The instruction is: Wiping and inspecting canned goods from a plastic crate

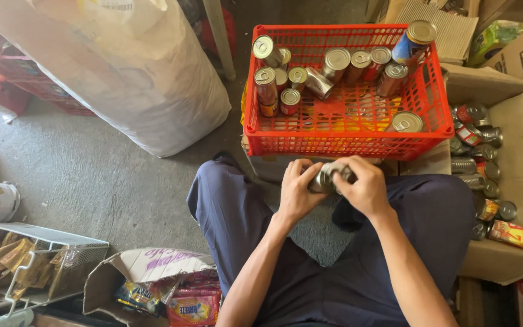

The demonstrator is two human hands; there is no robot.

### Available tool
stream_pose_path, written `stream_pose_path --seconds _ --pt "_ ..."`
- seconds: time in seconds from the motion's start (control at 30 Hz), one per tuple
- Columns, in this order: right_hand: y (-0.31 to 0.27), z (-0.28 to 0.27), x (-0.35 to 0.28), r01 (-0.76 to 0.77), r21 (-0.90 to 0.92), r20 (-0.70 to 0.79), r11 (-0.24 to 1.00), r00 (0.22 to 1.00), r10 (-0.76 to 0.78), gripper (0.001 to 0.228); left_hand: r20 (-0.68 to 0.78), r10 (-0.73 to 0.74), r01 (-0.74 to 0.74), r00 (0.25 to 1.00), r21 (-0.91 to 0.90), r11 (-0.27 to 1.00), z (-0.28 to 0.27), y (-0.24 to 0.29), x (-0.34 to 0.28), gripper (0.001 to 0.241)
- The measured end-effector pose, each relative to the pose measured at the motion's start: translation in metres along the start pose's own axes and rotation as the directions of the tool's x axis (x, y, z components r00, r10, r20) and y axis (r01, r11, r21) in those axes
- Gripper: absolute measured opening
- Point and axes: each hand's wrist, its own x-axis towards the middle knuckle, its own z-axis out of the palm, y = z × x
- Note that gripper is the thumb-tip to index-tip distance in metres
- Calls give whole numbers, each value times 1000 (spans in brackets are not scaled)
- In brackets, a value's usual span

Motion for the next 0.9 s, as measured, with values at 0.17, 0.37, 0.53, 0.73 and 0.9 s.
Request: stream_pose_path --seconds 0.17,0.37,0.53,0.73,0.9 --pt "0 -11 -1 -60 60 152 996 987 51 13 -48 -14 16 999 47 999 3 -8 -2 61" --pt "-4 7 -5 -94 188 109 978 991 74 13 -44 -1 2 999 34 999 5 0 0 56" --pt "27 12 -6 -126 30 -193 992 973 129 15 -80 -263 231 961 -284 931 14 -5 -2 47" --pt "35 -1 -24 -262 186 -182 947 938 295 18 638 -741 502 210 -721 -478 21 -8 6 83" --pt "0 19 -18 -96 177 -68 979 992 109 17 610 -755 453 242 -759 -468 40 -30 -4 77"
